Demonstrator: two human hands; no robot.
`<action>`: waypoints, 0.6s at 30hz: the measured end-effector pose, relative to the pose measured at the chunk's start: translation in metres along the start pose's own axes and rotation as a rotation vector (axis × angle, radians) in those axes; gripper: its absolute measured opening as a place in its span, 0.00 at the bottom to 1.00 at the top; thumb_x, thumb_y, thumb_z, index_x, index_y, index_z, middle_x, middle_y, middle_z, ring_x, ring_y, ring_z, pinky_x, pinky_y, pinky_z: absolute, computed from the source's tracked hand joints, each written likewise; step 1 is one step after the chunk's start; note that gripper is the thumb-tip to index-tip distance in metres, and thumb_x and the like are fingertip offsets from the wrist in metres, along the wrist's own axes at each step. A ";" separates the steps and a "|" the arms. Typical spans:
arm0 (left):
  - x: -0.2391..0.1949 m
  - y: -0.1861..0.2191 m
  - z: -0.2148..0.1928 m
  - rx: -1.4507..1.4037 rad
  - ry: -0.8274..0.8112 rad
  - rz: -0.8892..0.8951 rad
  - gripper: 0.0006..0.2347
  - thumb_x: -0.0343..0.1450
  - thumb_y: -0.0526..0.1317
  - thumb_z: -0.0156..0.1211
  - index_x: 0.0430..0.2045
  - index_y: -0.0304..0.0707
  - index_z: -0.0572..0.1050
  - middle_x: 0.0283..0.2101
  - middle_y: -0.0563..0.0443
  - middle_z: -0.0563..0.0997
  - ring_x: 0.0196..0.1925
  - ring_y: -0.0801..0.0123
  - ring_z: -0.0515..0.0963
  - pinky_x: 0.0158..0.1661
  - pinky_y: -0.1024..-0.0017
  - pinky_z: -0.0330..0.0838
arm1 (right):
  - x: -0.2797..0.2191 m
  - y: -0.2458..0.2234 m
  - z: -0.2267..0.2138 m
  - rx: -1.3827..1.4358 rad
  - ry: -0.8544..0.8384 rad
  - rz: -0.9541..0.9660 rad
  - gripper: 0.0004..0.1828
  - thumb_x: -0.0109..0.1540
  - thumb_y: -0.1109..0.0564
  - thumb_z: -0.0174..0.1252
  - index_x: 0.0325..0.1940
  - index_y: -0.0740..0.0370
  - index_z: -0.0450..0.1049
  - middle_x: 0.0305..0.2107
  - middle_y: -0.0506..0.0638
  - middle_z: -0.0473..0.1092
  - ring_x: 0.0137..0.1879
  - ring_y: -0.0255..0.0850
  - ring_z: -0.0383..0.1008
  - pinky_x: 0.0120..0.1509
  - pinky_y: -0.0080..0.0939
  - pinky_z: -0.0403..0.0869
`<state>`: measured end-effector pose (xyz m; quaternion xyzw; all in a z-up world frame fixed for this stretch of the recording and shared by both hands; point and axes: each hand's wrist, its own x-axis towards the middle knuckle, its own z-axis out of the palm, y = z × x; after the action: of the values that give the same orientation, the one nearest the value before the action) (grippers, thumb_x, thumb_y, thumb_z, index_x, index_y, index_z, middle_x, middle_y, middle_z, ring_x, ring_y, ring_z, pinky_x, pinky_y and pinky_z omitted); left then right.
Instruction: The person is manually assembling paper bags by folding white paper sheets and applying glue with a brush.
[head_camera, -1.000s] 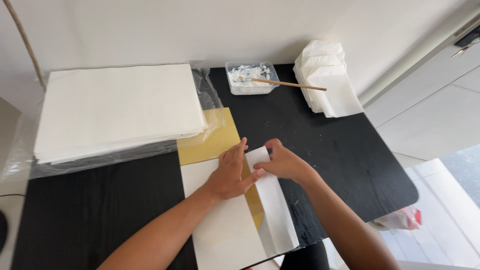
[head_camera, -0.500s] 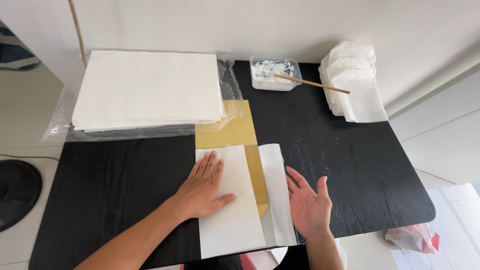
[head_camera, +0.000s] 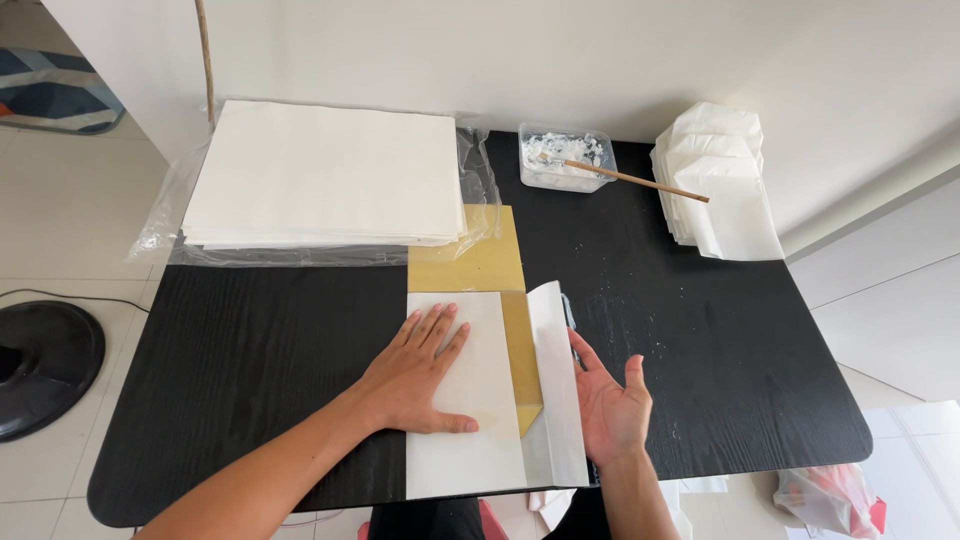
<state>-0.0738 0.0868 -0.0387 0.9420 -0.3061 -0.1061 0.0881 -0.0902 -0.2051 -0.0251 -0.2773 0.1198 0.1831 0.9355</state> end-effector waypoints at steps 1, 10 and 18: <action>-0.001 0.001 0.000 -0.003 0.003 -0.002 0.57 0.63 0.82 0.44 0.74 0.35 0.34 0.77 0.32 0.28 0.78 0.46 0.26 0.71 0.51 0.20 | -0.001 0.002 0.004 -0.004 0.000 0.002 0.51 0.67 0.19 0.26 0.74 0.61 0.60 0.60 0.60 0.71 0.61 0.55 0.73 0.60 0.57 0.72; -0.002 0.003 -0.015 -0.001 -0.009 0.085 0.55 0.61 0.82 0.45 0.75 0.44 0.37 0.78 0.37 0.31 0.78 0.46 0.27 0.69 0.45 0.18 | 0.005 0.026 0.037 -0.068 0.209 -0.158 0.47 0.67 0.22 0.25 0.75 0.54 0.63 0.57 0.56 0.70 0.63 0.56 0.70 0.64 0.63 0.67; -0.001 0.034 -0.062 -0.073 -0.262 -0.090 0.39 0.67 0.71 0.37 0.75 0.68 0.41 0.79 0.43 0.27 0.78 0.33 0.21 0.70 0.38 0.15 | 0.013 0.030 0.064 -0.045 0.253 -0.269 0.49 0.65 0.26 0.23 0.75 0.64 0.58 0.74 0.61 0.58 0.81 0.53 0.54 0.83 0.48 0.53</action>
<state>-0.0779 0.0662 0.0289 0.9290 -0.2683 -0.2432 0.0768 -0.0831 -0.1419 0.0081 -0.3327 0.1942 0.0225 0.9226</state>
